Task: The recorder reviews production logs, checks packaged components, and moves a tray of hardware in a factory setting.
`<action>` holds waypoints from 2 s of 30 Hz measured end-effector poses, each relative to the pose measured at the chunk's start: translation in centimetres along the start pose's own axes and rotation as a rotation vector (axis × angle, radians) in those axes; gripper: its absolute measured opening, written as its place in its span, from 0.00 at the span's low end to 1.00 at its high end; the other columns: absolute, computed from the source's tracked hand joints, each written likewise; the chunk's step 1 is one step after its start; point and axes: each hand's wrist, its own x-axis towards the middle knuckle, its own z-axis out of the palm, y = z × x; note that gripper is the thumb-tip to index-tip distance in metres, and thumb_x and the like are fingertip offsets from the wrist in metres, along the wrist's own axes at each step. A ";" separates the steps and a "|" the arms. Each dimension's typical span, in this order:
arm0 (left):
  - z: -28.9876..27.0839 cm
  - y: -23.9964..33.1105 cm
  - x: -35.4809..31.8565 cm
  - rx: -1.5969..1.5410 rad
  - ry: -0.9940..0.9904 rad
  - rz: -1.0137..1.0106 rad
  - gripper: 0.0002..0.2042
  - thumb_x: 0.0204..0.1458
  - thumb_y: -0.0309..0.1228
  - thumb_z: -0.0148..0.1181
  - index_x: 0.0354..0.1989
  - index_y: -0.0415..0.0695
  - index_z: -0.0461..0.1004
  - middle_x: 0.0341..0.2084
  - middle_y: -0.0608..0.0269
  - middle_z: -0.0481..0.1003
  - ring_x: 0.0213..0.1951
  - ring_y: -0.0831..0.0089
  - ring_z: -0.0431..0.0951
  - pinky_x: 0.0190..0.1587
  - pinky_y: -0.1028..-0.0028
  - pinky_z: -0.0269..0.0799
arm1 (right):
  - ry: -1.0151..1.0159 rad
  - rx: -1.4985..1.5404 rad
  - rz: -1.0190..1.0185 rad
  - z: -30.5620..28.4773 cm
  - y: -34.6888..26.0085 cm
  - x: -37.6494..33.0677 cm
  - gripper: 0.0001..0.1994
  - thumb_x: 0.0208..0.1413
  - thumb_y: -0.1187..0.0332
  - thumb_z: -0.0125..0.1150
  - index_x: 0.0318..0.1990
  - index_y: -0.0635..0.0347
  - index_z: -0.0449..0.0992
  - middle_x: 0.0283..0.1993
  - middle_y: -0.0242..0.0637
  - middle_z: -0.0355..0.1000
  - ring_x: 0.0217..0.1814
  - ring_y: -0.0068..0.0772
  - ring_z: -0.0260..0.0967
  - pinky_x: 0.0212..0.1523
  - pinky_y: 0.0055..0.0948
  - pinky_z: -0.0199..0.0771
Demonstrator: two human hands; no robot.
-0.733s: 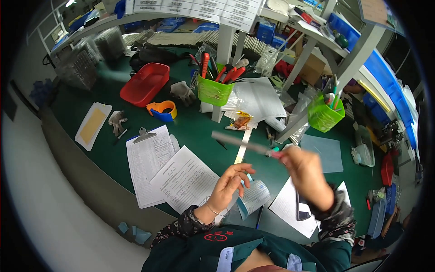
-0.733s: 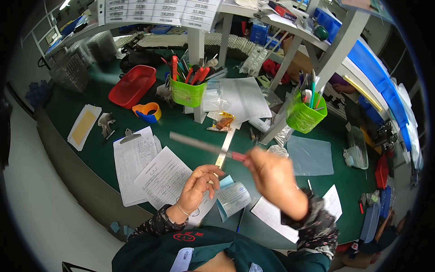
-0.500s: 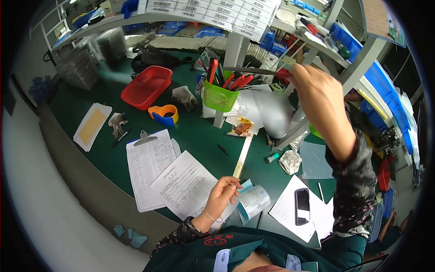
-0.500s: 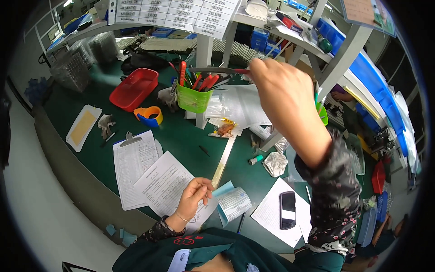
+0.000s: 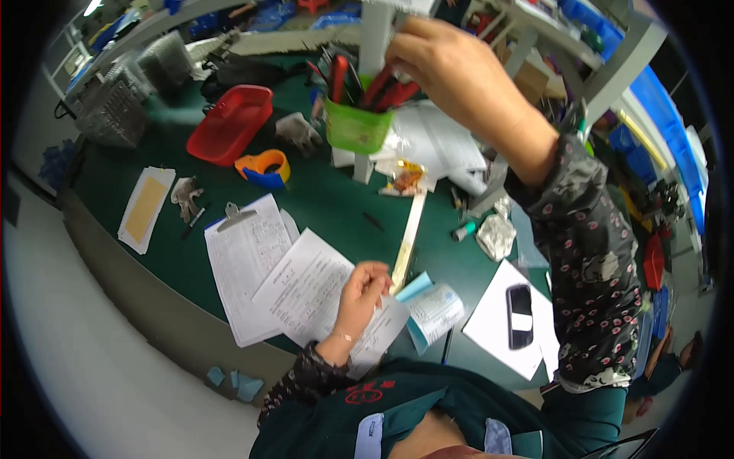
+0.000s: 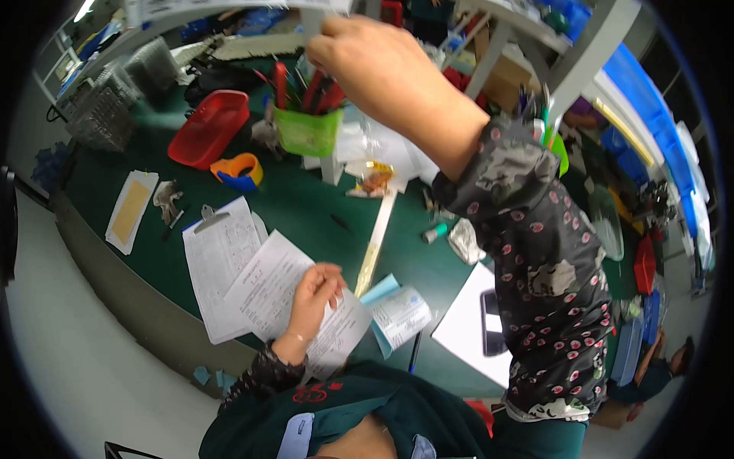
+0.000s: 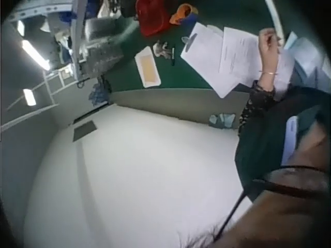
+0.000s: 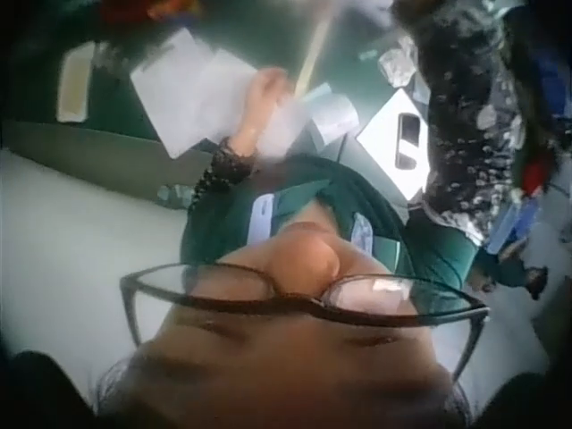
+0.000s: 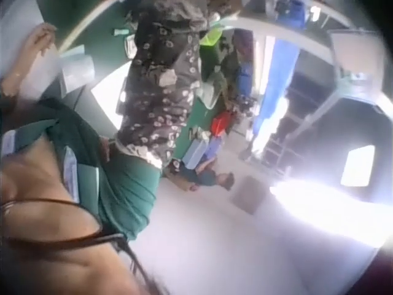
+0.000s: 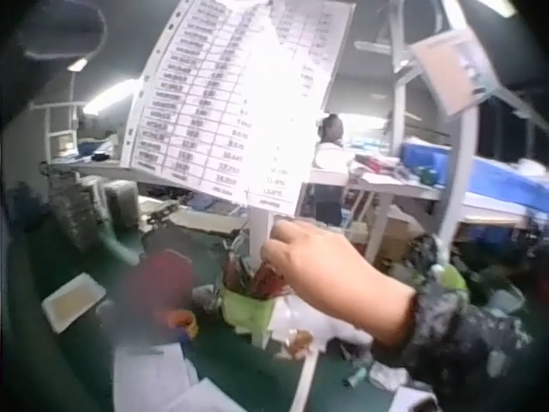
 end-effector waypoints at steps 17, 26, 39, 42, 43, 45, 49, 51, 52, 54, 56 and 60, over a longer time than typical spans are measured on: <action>-4.5 -4.7 15.7 1.455 -0.095 0.346 0.12 0.34 0.27 0.58 0.30 0.44 0.66 0.32 0.61 0.61 0.37 0.63 0.62 0.38 0.68 0.62 | -0.526 0.707 0.771 -0.1 -12.9 -24.3 0.04 0.38 0.73 0.52 0.25 0.62 0.68 0.19 0.41 0.64 0.21 0.40 0.63 0.21 0.31 0.63; -3.7 -7.0 16.5 1.489 0.124 0.436 0.12 0.36 0.36 0.54 0.28 0.46 0.61 0.31 0.60 0.59 0.37 0.62 0.59 0.40 0.66 0.55 | 0.040 1.425 1.920 11.1 -4.1 -24.5 0.16 0.48 0.67 0.48 0.44 0.64 0.59 0.35 0.31 0.63 0.29 0.22 0.63 0.22 0.20 0.64; -4.1 -6.7 16.4 1.499 0.114 0.430 0.12 0.36 0.35 0.54 0.28 0.45 0.60 0.31 0.59 0.59 0.37 0.61 0.59 0.40 0.65 0.56 | 0.402 1.240 1.995 19.9 0.5 -21.5 0.14 0.46 0.58 0.51 0.32 0.58 0.62 0.22 0.28 0.60 0.17 0.19 0.58 0.12 0.18 0.51; -3.7 -6.7 16.4 1.491 0.098 0.419 0.12 0.37 0.34 0.54 0.28 0.45 0.60 0.32 0.59 0.59 0.37 0.61 0.59 0.41 0.66 0.55 | 0.432 1.279 1.948 21.3 2.1 -22.2 0.14 0.44 0.59 0.53 0.28 0.61 0.64 0.15 0.29 0.61 0.13 0.20 0.57 0.08 0.20 0.51; -3.5 -6.7 16.4 1.495 0.093 0.401 0.11 0.37 0.32 0.53 0.28 0.45 0.60 0.32 0.59 0.59 0.38 0.61 0.58 0.41 0.66 0.55 | 0.279 0.968 1.808 22.1 2.3 -22.2 0.13 0.43 0.60 0.54 0.25 0.62 0.65 0.14 0.33 0.62 0.13 0.25 0.59 0.10 0.23 0.54; -3.1 -6.9 16.6 1.494 0.086 0.402 0.11 0.37 0.32 0.53 0.28 0.45 0.60 0.32 0.59 0.59 0.38 0.61 0.58 0.41 0.66 0.55 | 0.007 0.114 1.277 22.7 2.3 -23.0 0.08 0.41 0.67 0.53 0.20 0.64 0.68 0.12 0.44 0.62 0.16 0.42 0.63 0.16 0.31 0.61; -4.2 -7.0 16.3 1.520 0.130 0.411 0.11 0.37 0.34 0.53 0.27 0.46 0.61 0.31 0.59 0.60 0.37 0.61 0.59 0.40 0.66 0.56 | -0.135 0.239 0.792 17.0 -0.3 -18.6 0.09 0.40 0.72 0.51 0.32 0.62 0.68 0.21 0.45 0.65 0.24 0.44 0.63 0.24 0.36 0.63; -4.0 -7.1 16.5 1.512 0.122 0.417 0.11 0.37 0.34 0.53 0.27 0.46 0.61 0.31 0.60 0.60 0.37 0.61 0.59 0.40 0.66 0.56 | -0.081 0.261 0.815 14.8 -1.0 -18.7 0.10 0.41 0.72 0.51 0.34 0.61 0.67 0.23 0.44 0.65 0.25 0.44 0.64 0.24 0.36 0.63; -4.0 -7.1 16.4 1.511 0.124 0.421 0.11 0.37 0.34 0.53 0.27 0.46 0.61 0.31 0.60 0.60 0.37 0.61 0.59 0.40 0.66 0.56 | -0.024 0.292 0.832 14.2 -1.3 -19.0 0.11 0.41 0.72 0.51 0.36 0.59 0.67 0.25 0.44 0.66 0.27 0.43 0.64 0.24 0.36 0.63; -3.8 -7.1 16.4 1.514 0.121 0.426 0.10 0.37 0.34 0.53 0.27 0.46 0.61 0.31 0.60 0.60 0.37 0.61 0.59 0.40 0.66 0.56 | 0.036 0.290 1.154 14.7 -1.5 -21.8 0.14 0.41 0.71 0.53 0.38 0.60 0.65 0.26 0.43 0.67 0.22 0.39 0.65 0.22 0.30 0.63; -4.0 -7.0 16.4 1.522 0.130 0.424 0.10 0.37 0.34 0.53 0.27 0.46 0.61 0.31 0.59 0.60 0.37 0.61 0.59 0.40 0.66 0.56 | 0.216 0.445 1.538 13.4 -2.1 -22.5 0.14 0.40 0.70 0.50 0.38 0.64 0.62 0.17 0.45 0.63 0.20 0.48 0.62 0.24 0.37 0.62; -3.9 -7.0 16.5 1.529 0.123 0.426 0.10 0.37 0.34 0.53 0.26 0.45 0.61 0.31 0.59 0.60 0.37 0.61 0.60 0.40 0.66 0.56 | 0.108 0.369 1.656 12.0 -5.2 -26.4 0.15 0.40 0.71 0.50 0.38 0.66 0.60 0.13 0.42 0.61 0.13 0.41 0.61 0.17 0.32 0.62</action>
